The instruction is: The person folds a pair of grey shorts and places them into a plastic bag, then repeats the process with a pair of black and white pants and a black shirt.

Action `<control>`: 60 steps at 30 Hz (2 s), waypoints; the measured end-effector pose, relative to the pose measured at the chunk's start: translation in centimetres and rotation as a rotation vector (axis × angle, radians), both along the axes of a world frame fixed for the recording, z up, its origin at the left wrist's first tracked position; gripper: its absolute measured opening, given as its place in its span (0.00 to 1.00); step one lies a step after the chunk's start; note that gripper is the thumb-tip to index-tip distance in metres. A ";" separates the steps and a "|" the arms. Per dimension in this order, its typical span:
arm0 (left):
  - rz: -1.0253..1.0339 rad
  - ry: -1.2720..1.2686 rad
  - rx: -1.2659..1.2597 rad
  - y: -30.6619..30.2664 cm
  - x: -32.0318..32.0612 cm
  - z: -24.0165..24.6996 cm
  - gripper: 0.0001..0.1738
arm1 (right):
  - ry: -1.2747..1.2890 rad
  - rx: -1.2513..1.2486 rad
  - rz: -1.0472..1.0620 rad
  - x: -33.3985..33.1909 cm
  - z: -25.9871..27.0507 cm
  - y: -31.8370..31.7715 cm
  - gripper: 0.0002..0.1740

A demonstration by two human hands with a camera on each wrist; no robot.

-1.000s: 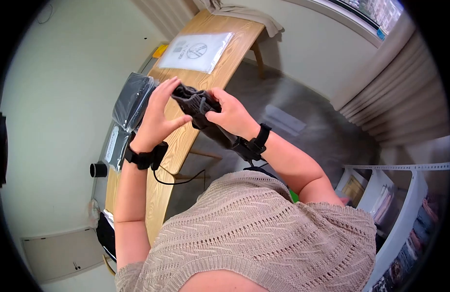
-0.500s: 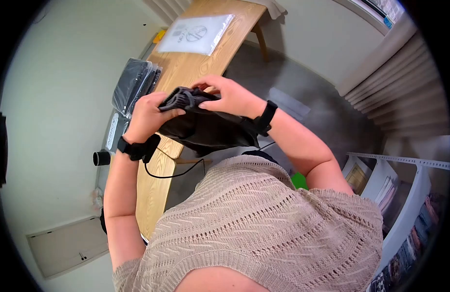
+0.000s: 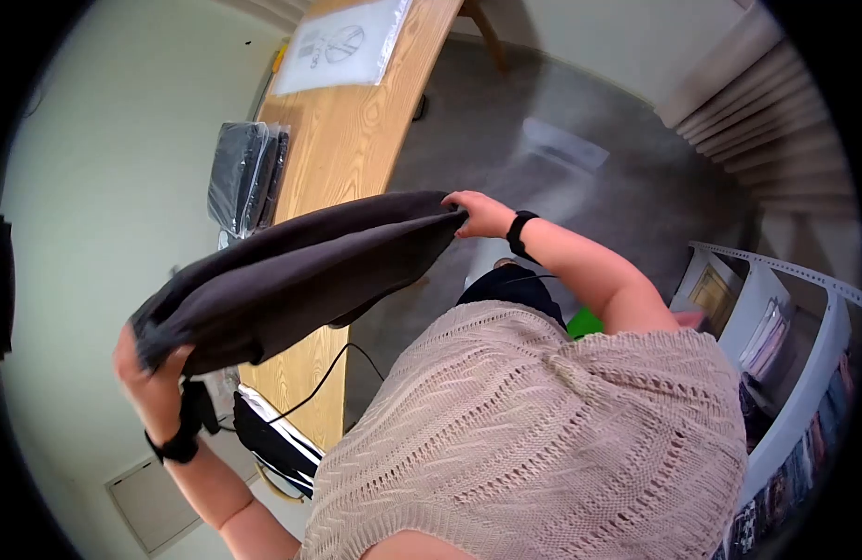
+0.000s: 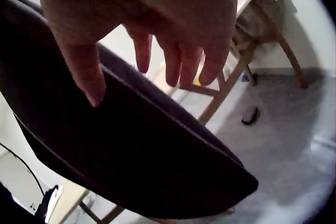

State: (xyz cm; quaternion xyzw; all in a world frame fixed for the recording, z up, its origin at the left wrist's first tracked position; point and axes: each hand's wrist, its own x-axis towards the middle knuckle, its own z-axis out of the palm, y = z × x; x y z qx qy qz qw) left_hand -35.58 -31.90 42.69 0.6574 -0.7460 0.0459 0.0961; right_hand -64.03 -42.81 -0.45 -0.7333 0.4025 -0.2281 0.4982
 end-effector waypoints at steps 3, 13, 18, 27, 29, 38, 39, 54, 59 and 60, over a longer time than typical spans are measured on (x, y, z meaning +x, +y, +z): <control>0.158 -0.196 -0.160 3.8 3.2 3.4 0.34 | 0.043 -0.038 -0.077 2.6 -4.0 0.3 0.34; 0.483 -0.121 -0.711 13.5 7.3 13.1 0.27 | 0.102 -0.300 -0.143 8.5 -9.4 -1.2 0.15; 0.636 -0.249 -0.832 17.3 8.8 14.5 0.28 | 0.208 -0.150 0.176 10.0 -8.6 -1.9 0.10; 1.183 0.147 -0.698 29.4 22.9 8.4 0.32 | -0.159 -0.139 -0.187 9.4 -2.0 -5.5 0.17; 1.162 0.419 -0.704 32.4 26.4 3.9 0.30 | -0.176 -0.359 -0.195 9.6 2.3 -8.5 0.22; 1.432 0.775 -0.425 37.0 34.2 -16.2 0.29 | 0.199 -0.767 0.006 16.5 18.2 -14.2 0.11; 1.429 0.872 -0.370 36.5 35.9 -18.6 0.28 | 0.229 -0.765 0.057 19.3 17.0 -15.3 0.12; 0.880 0.385 -0.059 29.3 42.8 -38.4 0.26 | 0.602 -0.454 -0.100 34.1 1.2 -15.4 0.26; 0.538 0.473 0.276 25.9 34.3 -38.3 0.24 | 0.585 -0.089 -0.593 29.7 -4.3 -18.2 0.34; 0.531 0.486 0.339 25.8 33.2 -38.5 0.25 | 0.517 -0.013 -0.675 29.3 -6.1 -19.3 0.31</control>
